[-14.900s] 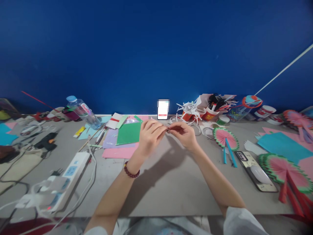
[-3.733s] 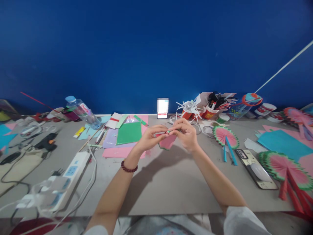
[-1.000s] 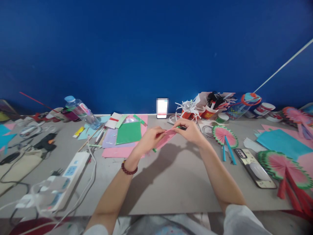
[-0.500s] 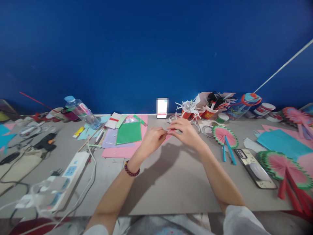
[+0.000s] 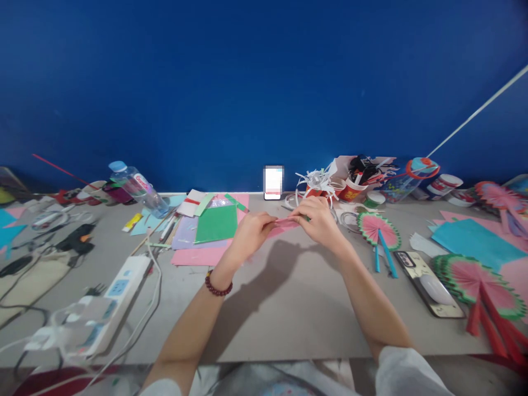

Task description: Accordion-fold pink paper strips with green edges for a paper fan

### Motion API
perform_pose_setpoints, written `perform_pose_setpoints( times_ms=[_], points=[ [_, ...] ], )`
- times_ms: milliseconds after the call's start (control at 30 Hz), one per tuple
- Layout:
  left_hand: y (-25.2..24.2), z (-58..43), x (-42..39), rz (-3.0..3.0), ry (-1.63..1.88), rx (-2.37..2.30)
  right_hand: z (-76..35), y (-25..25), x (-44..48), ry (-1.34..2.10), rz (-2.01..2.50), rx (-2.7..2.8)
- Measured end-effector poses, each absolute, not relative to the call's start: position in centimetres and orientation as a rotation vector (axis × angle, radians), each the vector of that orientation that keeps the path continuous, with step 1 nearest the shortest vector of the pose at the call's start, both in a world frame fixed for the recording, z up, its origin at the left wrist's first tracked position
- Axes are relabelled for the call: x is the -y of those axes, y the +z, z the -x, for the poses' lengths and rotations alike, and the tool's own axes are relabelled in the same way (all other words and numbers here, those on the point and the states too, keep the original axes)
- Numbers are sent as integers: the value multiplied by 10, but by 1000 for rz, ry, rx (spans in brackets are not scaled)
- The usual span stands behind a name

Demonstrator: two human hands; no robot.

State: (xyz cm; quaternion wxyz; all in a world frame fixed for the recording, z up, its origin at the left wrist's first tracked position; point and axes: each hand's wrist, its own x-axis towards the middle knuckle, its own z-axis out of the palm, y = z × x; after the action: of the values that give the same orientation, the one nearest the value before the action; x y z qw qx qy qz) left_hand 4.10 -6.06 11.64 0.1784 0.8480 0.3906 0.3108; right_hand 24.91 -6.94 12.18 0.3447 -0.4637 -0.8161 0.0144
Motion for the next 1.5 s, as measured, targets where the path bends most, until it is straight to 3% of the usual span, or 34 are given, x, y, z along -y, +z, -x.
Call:
perform_pose_setpoints(
  times_ms=[400, 600, 1000, 1267, 1500],
  points=[
    [112, -49, 62, -2745, 834, -1191, -236, 128, 77, 9, 1180, 2242],
    [118, -39, 61, -2675, 705, -1110, -236, 124, 76, -9, 1254, 2166],
    [122, -35, 58, -2416, 793, -1134, -240, 126, 75, 21, 1294, 2153],
    [110, -39, 57, -2653, 867, -1243, -237, 125, 77, -13, 1350, 2265],
    [118, -35, 58, -2592, 729, -1184, -228, 118, 75, 76, 1300, 2204]
  ],
)
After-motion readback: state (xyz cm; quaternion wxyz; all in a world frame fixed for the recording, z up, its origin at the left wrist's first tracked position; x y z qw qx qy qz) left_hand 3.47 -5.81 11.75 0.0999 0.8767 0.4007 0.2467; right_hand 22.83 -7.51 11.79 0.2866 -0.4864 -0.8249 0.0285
